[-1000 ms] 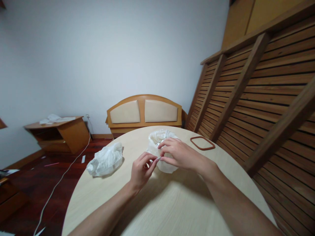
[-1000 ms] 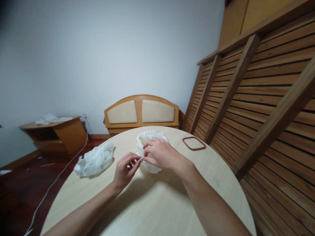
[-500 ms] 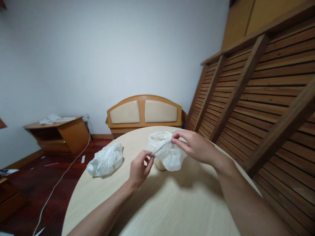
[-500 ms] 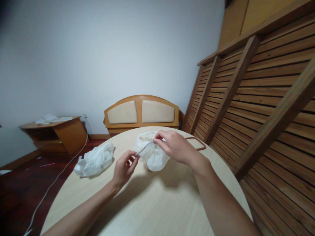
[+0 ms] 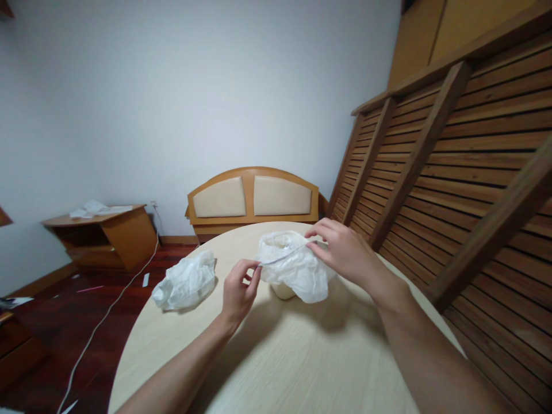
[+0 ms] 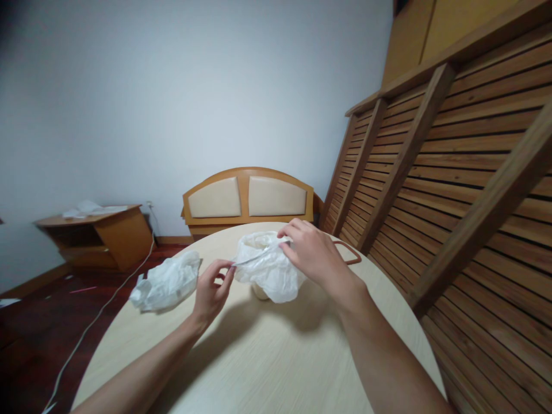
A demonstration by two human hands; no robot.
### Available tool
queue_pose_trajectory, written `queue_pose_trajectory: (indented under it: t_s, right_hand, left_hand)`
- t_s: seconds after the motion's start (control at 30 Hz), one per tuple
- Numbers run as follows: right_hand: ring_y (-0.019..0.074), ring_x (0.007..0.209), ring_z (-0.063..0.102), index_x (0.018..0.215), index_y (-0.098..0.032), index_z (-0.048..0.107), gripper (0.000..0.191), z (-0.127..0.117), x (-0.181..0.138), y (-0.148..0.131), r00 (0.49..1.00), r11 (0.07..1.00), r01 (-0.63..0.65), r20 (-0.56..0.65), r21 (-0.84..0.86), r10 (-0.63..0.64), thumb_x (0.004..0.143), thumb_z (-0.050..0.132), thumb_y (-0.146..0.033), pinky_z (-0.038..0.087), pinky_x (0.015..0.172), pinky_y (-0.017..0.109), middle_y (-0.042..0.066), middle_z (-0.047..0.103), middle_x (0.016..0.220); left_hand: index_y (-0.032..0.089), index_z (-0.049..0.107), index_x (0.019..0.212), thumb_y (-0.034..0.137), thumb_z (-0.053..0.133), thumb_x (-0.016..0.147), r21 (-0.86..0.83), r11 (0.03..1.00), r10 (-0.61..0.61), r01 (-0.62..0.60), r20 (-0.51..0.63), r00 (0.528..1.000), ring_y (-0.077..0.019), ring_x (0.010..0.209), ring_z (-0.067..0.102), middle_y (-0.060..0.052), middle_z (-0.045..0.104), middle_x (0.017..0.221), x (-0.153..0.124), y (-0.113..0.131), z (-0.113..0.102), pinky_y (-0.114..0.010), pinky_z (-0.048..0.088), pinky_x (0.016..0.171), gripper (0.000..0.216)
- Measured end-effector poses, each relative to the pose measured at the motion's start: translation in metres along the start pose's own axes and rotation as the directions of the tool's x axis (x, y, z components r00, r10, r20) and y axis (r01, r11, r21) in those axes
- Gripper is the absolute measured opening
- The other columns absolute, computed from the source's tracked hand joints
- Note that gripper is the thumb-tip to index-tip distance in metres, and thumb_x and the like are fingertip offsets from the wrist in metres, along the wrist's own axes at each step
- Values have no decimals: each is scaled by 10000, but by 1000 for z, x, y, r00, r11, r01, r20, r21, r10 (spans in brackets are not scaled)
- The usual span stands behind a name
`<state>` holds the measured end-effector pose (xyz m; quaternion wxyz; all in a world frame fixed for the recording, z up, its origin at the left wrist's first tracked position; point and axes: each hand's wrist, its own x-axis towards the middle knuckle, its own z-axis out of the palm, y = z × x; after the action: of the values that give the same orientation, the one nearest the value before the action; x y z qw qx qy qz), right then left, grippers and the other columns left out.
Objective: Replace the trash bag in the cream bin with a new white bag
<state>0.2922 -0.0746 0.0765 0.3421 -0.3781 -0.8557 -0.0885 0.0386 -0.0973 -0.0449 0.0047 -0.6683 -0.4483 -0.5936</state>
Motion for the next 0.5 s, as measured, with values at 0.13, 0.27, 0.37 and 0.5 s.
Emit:
queue_pose_trajectory:
  t_s: [0.13, 0.27, 0.37, 0.5]
  right_hand:
    - [211, 997, 666, 1090, -226, 693, 179, 11, 0, -21, 984, 982, 137, 99, 129, -150, 920, 656, -273, 508, 864, 318, 57, 701, 1101]
    - [231, 940, 686, 1052, -218, 732, 174, 16, -1, -34, 947, 978, 154, 262, 140, -187, 908, 688, -304, 502, 787, 323, 59, 744, 1042]
    - [225, 876, 692, 964, -205, 749, 150, 15, 1, -33, 925, 976, 147, 327, 160, -193, 958, 618, -278, 485, 749, 316, 56, 763, 965]
    - [204, 879, 688, 983, -208, 745, 192, 7, 2, -24, 940, 956, 161, 257, 246, -224, 991, 569, -287, 479, 765, 297, 58, 766, 977]
  left_hand:
    - [196, 693, 914, 240, 593, 948, 0, 999, 41, -41, 31, 999, -127, 727, 623, -29, 687, 818, -1, 5, -1, -177, 478, 538, 115]
    - [196, 700, 942, 240, 601, 945, -8, 997, 81, -81, 45, 996, -122, 670, 596, -23, 663, 772, -3, 11, -3, -183, 461, 511, 109]
    - [191, 686, 944, 246, 600, 947, -16, 992, 123, -123, 54, 991, -113, 636, 571, -26, 655, 775, -5, 12, -4, -176, 458, 487, 103]
    - [188, 666, 964, 241, 586, 956, 1, 989, 145, -145, 70, 987, -100, 614, 562, -18, 635, 766, -7, 8, -2, -169, 465, 490, 96]
